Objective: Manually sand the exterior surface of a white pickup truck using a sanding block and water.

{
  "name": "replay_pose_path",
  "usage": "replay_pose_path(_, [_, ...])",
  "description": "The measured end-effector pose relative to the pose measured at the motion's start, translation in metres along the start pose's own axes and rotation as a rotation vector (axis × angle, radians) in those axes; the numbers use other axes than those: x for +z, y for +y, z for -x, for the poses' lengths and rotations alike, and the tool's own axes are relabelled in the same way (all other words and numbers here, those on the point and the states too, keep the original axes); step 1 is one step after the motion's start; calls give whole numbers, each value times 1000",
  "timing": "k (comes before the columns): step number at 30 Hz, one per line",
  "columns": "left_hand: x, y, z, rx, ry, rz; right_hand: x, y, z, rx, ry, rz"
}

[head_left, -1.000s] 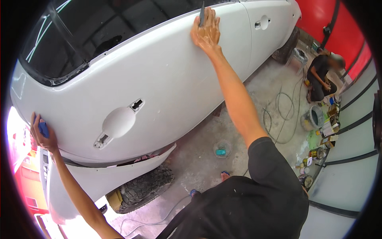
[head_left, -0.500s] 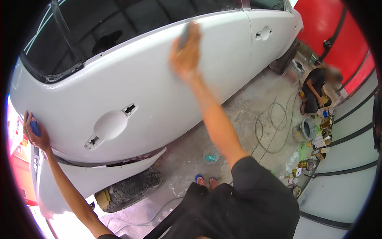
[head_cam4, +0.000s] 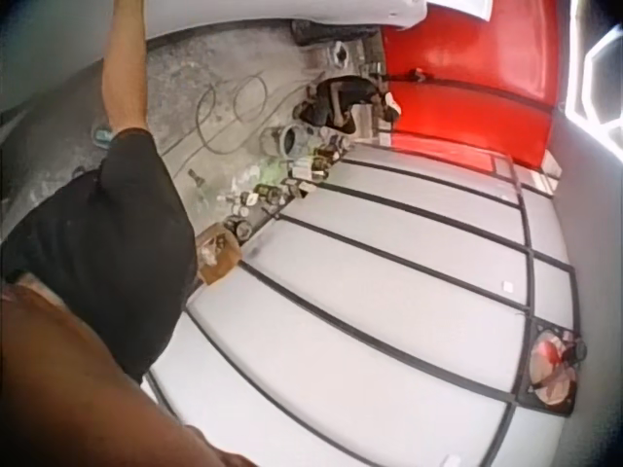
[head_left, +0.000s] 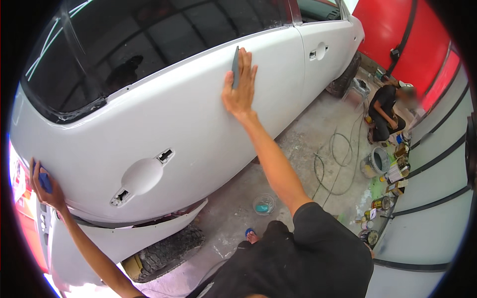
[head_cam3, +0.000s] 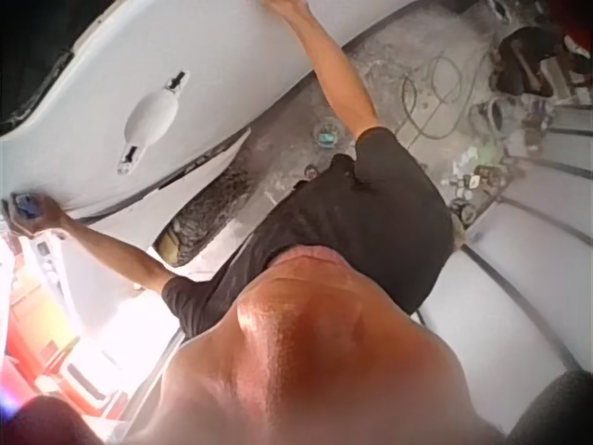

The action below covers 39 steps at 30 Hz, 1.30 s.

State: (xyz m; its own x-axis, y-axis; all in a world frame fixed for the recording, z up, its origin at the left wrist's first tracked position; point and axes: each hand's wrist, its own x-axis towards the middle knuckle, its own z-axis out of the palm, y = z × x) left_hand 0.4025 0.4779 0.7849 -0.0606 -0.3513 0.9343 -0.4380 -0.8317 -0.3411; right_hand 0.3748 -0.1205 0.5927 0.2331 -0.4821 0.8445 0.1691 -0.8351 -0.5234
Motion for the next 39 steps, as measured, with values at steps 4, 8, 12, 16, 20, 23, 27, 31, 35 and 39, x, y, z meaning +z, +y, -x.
replay_pose_path(4, [21, 7, 7, -67, 40, -148, -28, 79, -70, 185, 15, 87])
replay_pose_path(8, [20, 37, 5, -356, 144, -139, -25, 75, -84, 309, -36, -8])
replay_pose_path(12, [59, 161, -11, -222, 27, -130, -38, 97, -80, 196, -143, 17])
replay_pose_path(16, [97, 259, -37, 67, -211, 39, -32, 84, -71, 162, -62, -53])
replay_pose_path(20, [183, 367, -90, 151, -257, 350, -25, 63, -39, 45, -54, -87])
replay_pose_path(23, [238, 448, -143, 120, -408, 399, -38, 62, -41, -30, -130, -146])
replay_pose_path(27, [288, 530, -218, 93, -532, 444, -43, 93, -75, 21, -159, 38])
replay_pose_path(31, [303, 582, -241, 119, -749, 458, -33, 65, -64, 118, -151, -50])
replay_pose_path(35, [275, 562, -232, 76, -767, 420, -40, 122, -83, -27, -109, 218])
replay_pose_path(39, [203, 464, -183, -6, -594, 302, -47, 126, -105, 235, -12, -11])
